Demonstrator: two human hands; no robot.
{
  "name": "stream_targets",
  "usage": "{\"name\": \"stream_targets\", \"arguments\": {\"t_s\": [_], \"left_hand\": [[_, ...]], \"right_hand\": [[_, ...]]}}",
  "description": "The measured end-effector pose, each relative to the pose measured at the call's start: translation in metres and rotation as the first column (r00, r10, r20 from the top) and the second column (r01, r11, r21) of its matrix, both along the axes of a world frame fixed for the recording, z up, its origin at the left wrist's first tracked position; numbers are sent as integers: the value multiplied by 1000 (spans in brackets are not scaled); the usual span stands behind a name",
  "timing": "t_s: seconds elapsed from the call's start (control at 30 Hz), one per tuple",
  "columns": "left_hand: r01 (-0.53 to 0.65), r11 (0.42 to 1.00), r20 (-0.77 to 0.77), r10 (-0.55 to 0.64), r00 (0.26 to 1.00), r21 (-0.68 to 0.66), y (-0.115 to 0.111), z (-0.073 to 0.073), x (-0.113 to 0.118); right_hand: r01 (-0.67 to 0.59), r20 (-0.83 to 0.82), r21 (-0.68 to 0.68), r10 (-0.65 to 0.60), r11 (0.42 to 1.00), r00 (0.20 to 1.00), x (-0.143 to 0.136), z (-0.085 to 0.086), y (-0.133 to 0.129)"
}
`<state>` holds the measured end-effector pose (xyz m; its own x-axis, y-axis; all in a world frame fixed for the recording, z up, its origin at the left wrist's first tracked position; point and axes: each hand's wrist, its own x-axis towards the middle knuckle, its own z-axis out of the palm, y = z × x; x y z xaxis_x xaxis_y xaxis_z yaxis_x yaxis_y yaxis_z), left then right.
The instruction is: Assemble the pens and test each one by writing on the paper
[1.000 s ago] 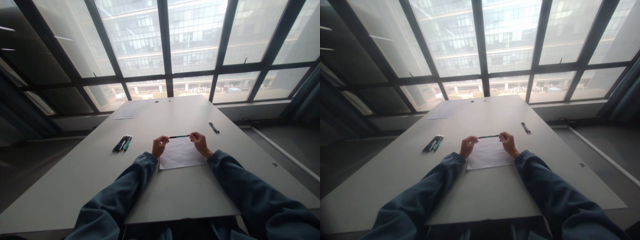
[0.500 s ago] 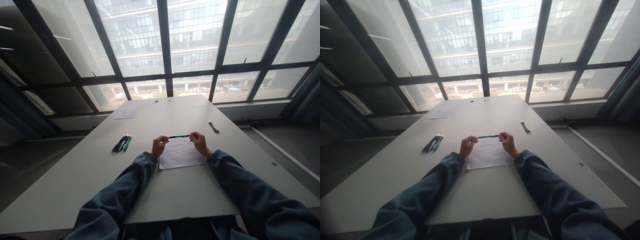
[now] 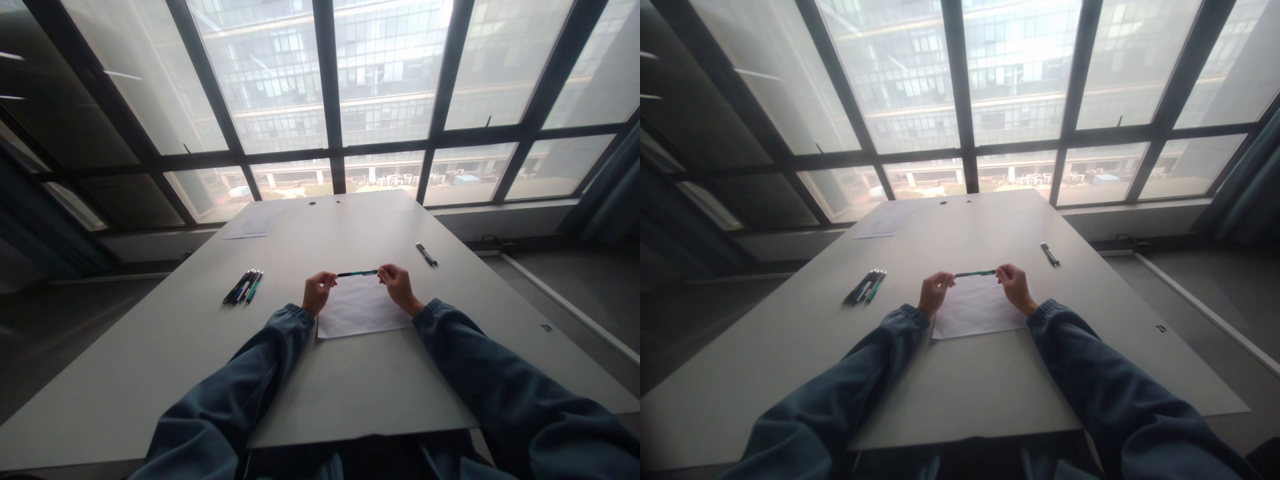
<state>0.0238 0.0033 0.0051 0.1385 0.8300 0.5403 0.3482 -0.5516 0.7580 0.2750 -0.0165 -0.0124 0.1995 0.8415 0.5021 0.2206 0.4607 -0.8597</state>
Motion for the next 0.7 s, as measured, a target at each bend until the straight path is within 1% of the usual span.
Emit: {"name": "stream_targets", "arguments": {"t_s": [0.7], "left_hand": [[7,1000,4,-7,1000,-24,-1,0,0]], "right_hand": [[-8,13,-4,9,1000,1000,0,0,-1]]}}
